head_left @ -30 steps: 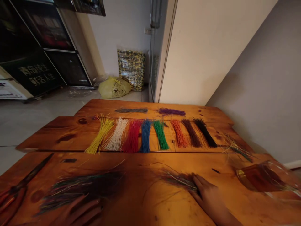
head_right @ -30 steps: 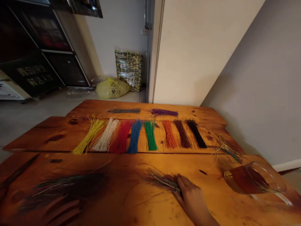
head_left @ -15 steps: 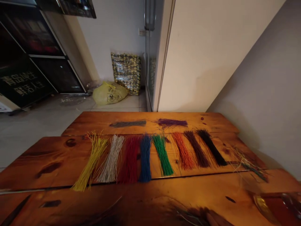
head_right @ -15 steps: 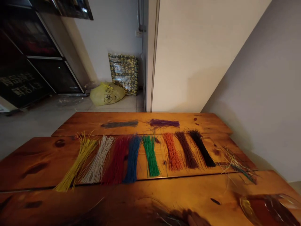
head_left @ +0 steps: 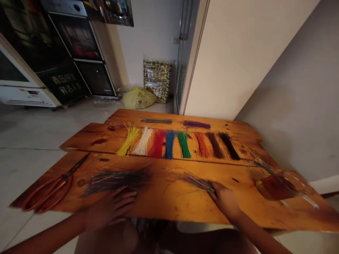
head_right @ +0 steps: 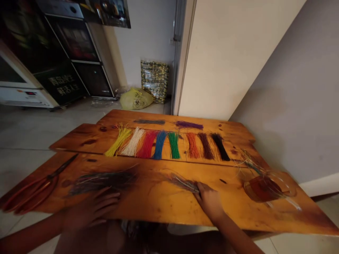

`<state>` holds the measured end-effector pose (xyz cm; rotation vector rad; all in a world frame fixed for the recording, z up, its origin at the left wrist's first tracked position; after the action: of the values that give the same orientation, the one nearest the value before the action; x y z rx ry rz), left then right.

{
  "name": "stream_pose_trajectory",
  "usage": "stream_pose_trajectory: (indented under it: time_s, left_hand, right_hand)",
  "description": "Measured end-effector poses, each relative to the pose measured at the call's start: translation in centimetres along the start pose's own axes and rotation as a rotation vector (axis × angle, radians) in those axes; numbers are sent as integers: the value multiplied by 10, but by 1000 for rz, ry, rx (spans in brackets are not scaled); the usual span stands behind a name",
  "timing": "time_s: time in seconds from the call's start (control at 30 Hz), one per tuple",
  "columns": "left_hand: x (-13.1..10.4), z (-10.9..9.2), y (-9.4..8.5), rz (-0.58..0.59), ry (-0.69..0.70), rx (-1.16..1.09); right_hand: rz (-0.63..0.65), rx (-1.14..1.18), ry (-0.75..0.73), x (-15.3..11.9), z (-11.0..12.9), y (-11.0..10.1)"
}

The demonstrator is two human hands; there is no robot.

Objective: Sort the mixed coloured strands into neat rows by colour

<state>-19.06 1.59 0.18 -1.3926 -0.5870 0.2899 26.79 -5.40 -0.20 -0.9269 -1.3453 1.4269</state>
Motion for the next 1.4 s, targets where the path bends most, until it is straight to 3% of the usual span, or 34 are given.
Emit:
stream_pose_trajectory:
  time_s: [0.33, 0.77, 1.03, 1.4]
  left_hand:
    - [-3, -2, 2, 72, 22, -58]
    - [-1, -3, 3, 63, 172, -5]
    - [-1, -6, 1, 168, 72, -16]
    - [1, -7, -2, 183, 111, -1]
  right_hand:
    - [67, -64, 51, 2, 9, -11]
    - [82, -163, 43, 2, 10, -11]
    - [83, -190, 59, 1, 8, -7]
    - [99, -204, 74, 1, 7, -8]
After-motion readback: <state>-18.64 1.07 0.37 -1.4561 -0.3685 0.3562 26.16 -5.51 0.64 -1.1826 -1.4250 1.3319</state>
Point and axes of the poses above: each hand's wrist, its own x-axis towards the middle knuckle, its own y-axis out of the palm, z = x × y, the point moved 1 cm from there along x, towards the middle knuckle, and after that the axes turned 15 degrees about -y, right-handed, at the moved point
